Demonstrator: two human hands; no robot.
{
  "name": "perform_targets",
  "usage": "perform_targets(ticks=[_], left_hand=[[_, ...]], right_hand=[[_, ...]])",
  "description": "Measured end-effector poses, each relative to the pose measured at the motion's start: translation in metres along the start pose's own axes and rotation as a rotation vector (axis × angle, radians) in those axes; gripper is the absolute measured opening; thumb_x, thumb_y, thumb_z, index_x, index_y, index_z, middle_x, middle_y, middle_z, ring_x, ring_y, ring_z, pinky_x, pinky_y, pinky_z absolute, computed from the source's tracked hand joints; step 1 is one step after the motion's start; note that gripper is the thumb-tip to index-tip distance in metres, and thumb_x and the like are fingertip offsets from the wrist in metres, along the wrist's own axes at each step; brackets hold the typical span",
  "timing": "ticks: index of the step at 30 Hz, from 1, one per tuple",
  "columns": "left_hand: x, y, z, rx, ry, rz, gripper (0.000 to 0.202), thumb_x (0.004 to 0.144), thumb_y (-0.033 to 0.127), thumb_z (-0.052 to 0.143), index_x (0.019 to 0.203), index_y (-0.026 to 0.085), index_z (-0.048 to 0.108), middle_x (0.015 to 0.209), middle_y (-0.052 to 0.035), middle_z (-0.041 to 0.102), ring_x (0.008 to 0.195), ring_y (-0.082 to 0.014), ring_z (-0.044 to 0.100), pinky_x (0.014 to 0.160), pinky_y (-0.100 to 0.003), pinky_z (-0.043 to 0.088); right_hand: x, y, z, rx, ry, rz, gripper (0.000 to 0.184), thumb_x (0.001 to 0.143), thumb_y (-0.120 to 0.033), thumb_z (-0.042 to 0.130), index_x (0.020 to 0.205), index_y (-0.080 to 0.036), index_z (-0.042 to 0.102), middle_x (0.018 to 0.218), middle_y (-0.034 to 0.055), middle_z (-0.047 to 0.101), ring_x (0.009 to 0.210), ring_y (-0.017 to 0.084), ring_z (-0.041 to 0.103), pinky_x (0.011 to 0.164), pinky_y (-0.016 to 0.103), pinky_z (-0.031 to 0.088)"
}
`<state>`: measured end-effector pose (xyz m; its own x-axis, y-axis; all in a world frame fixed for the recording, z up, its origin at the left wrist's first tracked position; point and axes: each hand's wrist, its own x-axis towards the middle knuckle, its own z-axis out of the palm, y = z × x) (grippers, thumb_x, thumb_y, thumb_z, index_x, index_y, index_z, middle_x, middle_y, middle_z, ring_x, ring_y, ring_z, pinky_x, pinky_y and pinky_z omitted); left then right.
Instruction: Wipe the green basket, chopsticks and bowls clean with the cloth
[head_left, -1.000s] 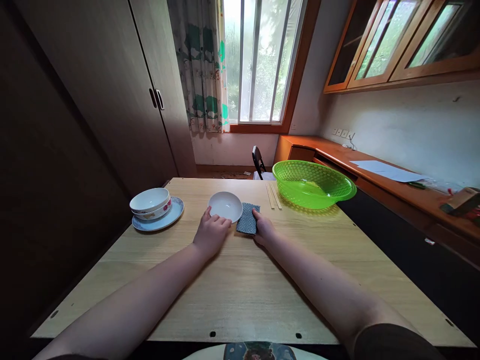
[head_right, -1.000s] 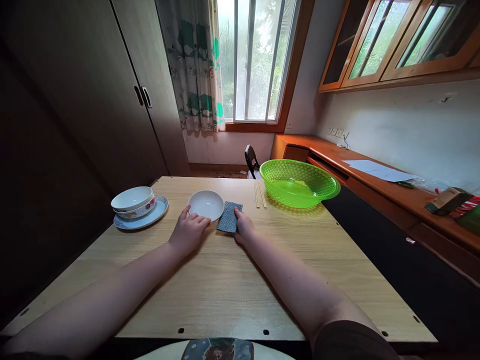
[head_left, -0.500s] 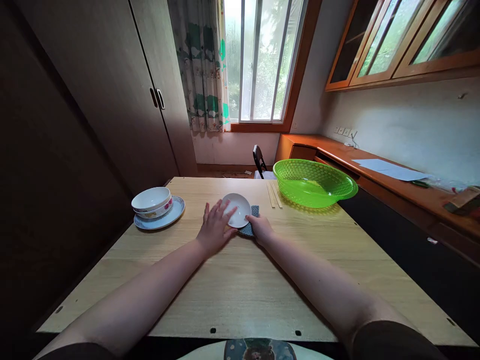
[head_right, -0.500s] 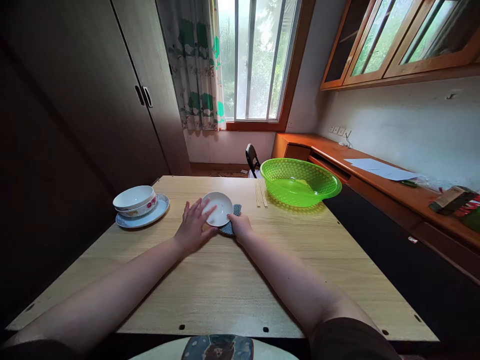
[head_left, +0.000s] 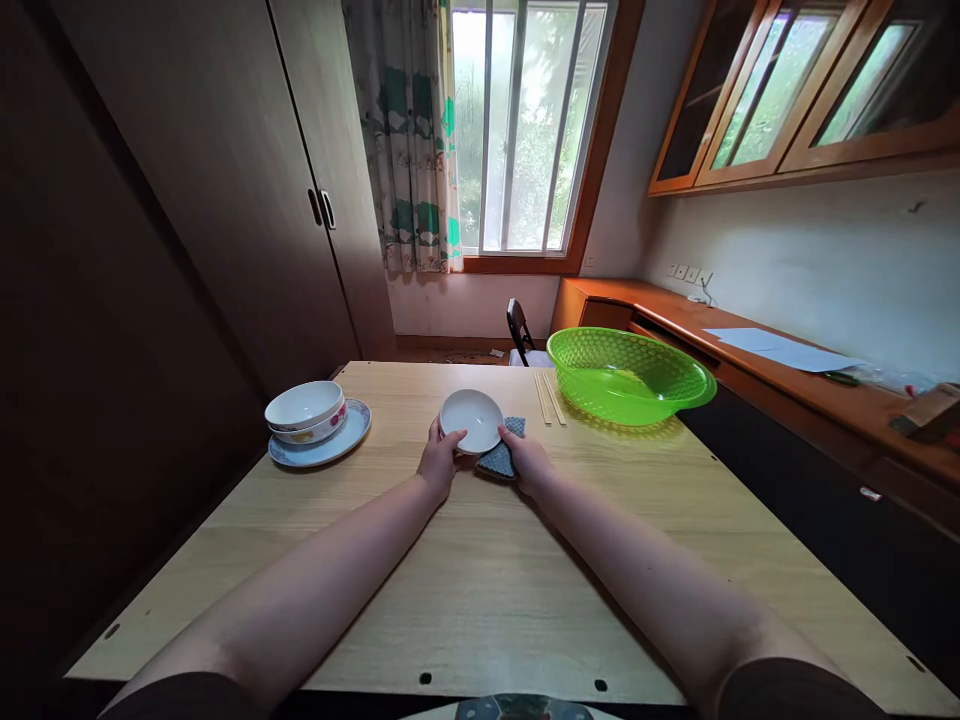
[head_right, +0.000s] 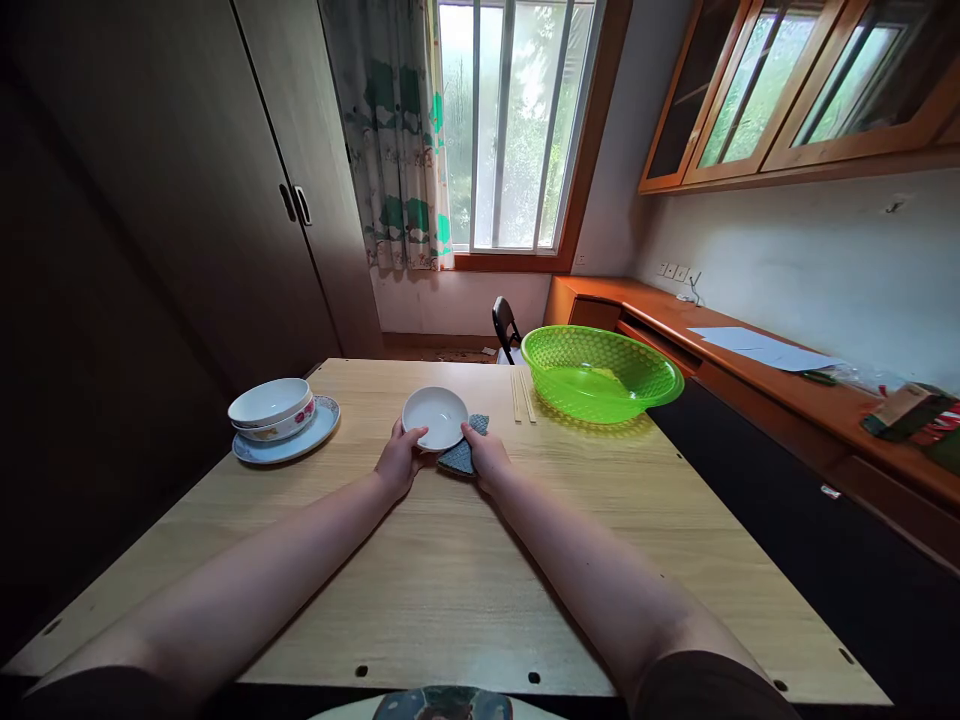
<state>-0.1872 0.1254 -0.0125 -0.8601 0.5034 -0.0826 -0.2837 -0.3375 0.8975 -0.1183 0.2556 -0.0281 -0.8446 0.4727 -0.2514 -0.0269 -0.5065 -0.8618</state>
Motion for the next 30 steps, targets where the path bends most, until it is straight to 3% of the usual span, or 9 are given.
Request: perform_targets(ticks=[4,6,9,12,15,19,25,27,30], left_hand=[[0.001,0.002,-0.011,-0.081,0.031,-0.043,0.044,0.075,0.03,0.061,0.116,0.028,0.047,0.117,-0.0048,0.058,0.097,-0.019,0.062,0.072,-0.034,0.058],[0.001,0.002,-0.013,-0.082,0.039,-0.054,0.042,0.076,0.031,0.06,0.116,0.027,0.047,0.115,-0.0056,0.059,0.097,-0.0196,0.062,0.072,-0.034,0.058],[0.001,-0.001,-0.013,-0.006,0.022,-0.035,0.043,0.076,0.032,0.059,0.117,0.026,0.048,0.114,-0.006,0.06,0.097,-0.0201,0.062,0.071,-0.033,0.057],[0.0,-0.005,-0.012,0.102,-0.037,0.011,0.046,0.074,0.031,0.061,0.118,0.025,0.05,0.113,-0.0054,0.062,0.099,-0.0204,0.061,0.076,-0.031,0.054],[-0.002,-0.007,-0.011,0.126,-0.101,0.053,0.053,0.071,0.03,0.063,0.121,0.022,0.051,0.113,-0.0062,0.064,0.106,-0.022,0.059,0.088,-0.033,0.049],[-0.004,-0.005,-0.009,0.11,-0.134,0.062,0.063,0.068,0.029,0.066,0.127,0.019,0.048,0.118,-0.0084,0.062,0.114,-0.0249,0.055,0.096,-0.036,0.042],[-0.008,-0.001,-0.005,0.152,-0.143,0.102,0.061,0.066,0.028,0.068,0.123,0.017,0.051,0.119,-0.0094,0.062,0.113,-0.0251,0.054,0.097,-0.036,0.041],[-0.01,0.0,-0.003,0.179,-0.169,0.12,0.061,0.066,0.028,0.069,0.123,0.017,0.052,0.117,-0.0088,0.063,0.111,-0.0249,0.055,0.097,-0.037,0.042],[-0.011,-0.001,-0.002,0.175,-0.196,0.122,0.063,0.066,0.03,0.07,0.124,0.016,0.05,0.111,-0.0083,0.064,0.105,-0.0243,0.058,0.093,-0.037,0.044]], right_hand=[[0.007,-0.02,-0.006,-0.109,0.115,-0.048,0.023,0.078,-0.043,0.064,0.085,-0.02,0.063,0.078,0.0055,0.069,0.077,0.022,0.065,0.07,0.036,0.053],[0.008,-0.035,-0.013,-0.255,0.233,-0.216,0.028,0.077,-0.047,0.063,0.088,-0.021,0.064,0.078,0.0045,0.067,0.081,0.023,0.062,0.073,0.036,0.051],[0.002,-0.057,-0.021,-0.581,0.354,-0.618,0.028,0.078,-0.047,0.06,0.088,-0.021,0.066,0.086,0.0052,0.064,0.089,0.023,0.057,0.085,0.038,0.046],[-0.008,-0.067,-0.022,-0.784,0.314,-0.931,0.025,0.081,-0.037,0.059,0.1,-0.023,0.067,0.098,0.0076,0.063,0.096,0.024,0.053,0.092,0.039,0.04],[-0.015,-0.063,-0.019,-1.033,0.279,-1.086,0.022,0.082,-0.026,0.058,0.103,-0.022,0.065,0.1,0.0086,0.064,0.095,0.024,0.054,0.088,0.038,0.041],[-0.017,-0.053,-0.018,-1.401,0.215,-1.194,0.015,0.08,-0.015,0.057,0.09,-0.022,0.067,0.09,0.0062,0.068,0.086,0.022,0.057,0.082,0.035,0.041],[-0.021,-0.059,-0.017,-1.424,0.306,-1.251,0.022,0.081,-0.014,0.055,0.095,-0.023,0.068,0.097,0.0068,0.066,0.088,0.02,0.057,0.078,0.03,0.042],[-0.025,-0.059,-0.013,-1.504,0.209,-1.225,0.021,0.083,-0.017,0.055,0.097,-0.023,0.069,0.098,0.0067,0.067,0.088,0.019,0.057,0.078,0.03,0.042],[-0.029,-0.053,-0.007,-1.675,-0.076,-1.106,0.014,0.083,-0.031,0.061,0.084,-0.022,0.071,0.085,0.0067,0.07,0.087,0.021,0.057,0.082,0.034,0.039]])
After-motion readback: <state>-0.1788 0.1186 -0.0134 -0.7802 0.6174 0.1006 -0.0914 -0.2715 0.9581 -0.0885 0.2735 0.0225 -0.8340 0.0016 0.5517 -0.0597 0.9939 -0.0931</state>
